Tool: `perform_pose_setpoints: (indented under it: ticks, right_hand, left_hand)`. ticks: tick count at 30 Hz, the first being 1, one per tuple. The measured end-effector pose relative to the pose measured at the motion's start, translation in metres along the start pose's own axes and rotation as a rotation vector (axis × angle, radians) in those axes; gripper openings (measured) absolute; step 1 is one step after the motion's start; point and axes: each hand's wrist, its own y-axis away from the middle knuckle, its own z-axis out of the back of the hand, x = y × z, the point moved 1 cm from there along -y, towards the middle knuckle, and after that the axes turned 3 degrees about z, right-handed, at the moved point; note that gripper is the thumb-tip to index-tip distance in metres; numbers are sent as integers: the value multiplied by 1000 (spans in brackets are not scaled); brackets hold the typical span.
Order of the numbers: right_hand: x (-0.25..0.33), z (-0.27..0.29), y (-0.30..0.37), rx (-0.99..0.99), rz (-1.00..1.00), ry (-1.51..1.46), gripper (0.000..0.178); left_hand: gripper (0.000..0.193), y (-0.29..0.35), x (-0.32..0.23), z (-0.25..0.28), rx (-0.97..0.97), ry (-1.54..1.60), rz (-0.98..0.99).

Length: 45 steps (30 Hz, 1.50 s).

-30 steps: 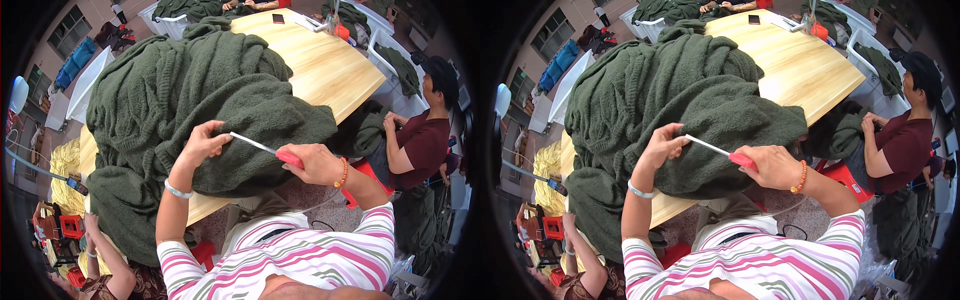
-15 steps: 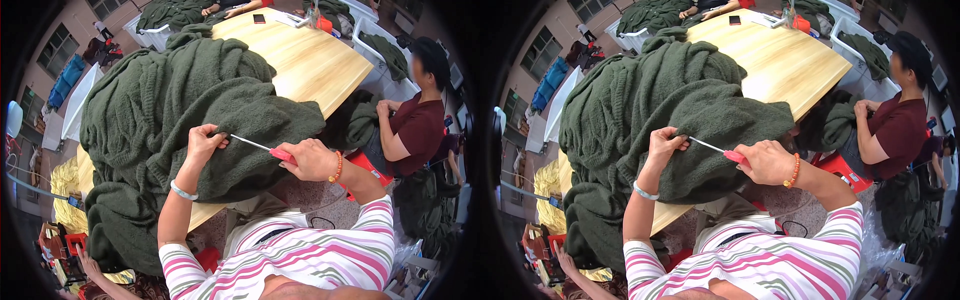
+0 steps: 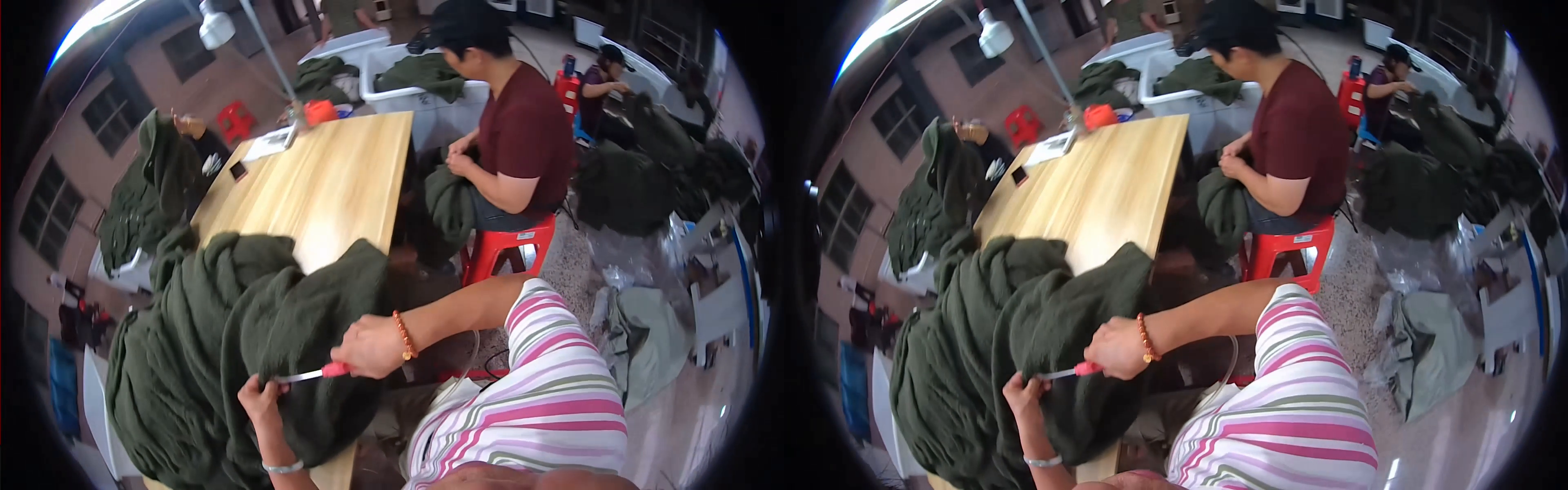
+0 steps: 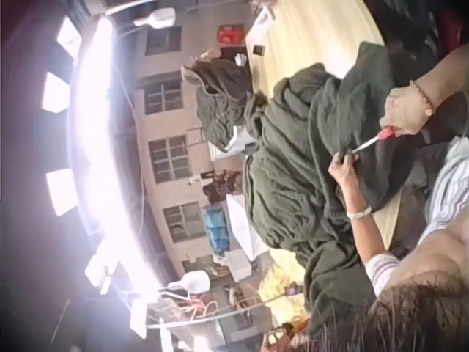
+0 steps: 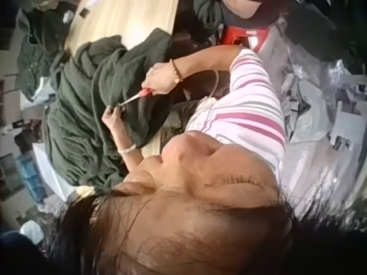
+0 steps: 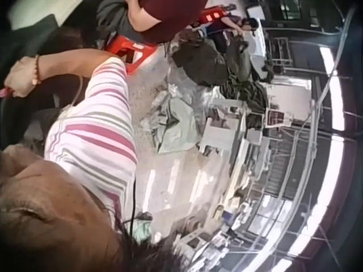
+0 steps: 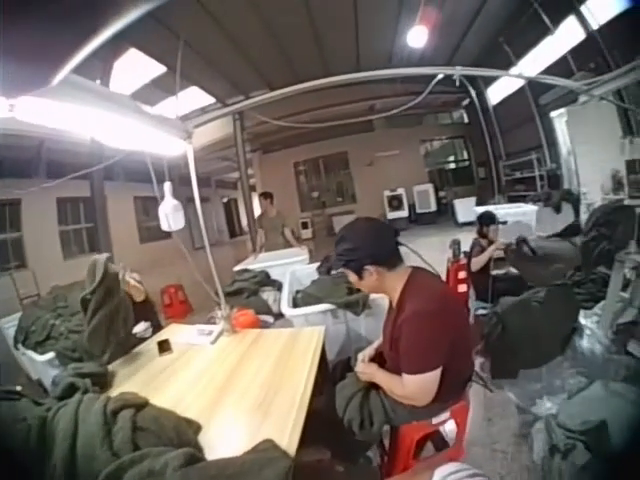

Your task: Trim loose threads from green knitted garments using small hand-held thread nippers.

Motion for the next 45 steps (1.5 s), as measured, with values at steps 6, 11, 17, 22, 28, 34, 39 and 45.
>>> perform_pose_setpoints:
  ticks: [6,11,17,22,28,34,39,45]
  right_hand:
    - [-3,-8,14,-55,-41,-7,25]
    - [7,-9,10,33,-31,-48,25]
    - [-15,-9,19,-234,-38,-104,28]
    - [-5,-4,15,-228,69,-94,27]
    - [19,-12,-4,-8,39,61,26]
    - [23,-5,-13,-66,42,90,26]
    - [25,-6,-13,41,73,72,25]
    - [19,-9,-8,-66,97,-25,29]
  left_hand:
    - [4,1,-6,-8,13,76,63]
    - [4,6,8,9,-47,130,101]
    - [15,12,-20,9,81,-325,151]
    - [13,32,-9,41,12,-285,225]
    - [5,37,7,36,-57,-199,108]
    - [4,37,14,33,14,-119,36]
    - [7,38,20,43,-13,-139,27]
    - [23,59,-9,67,21,-321,207]
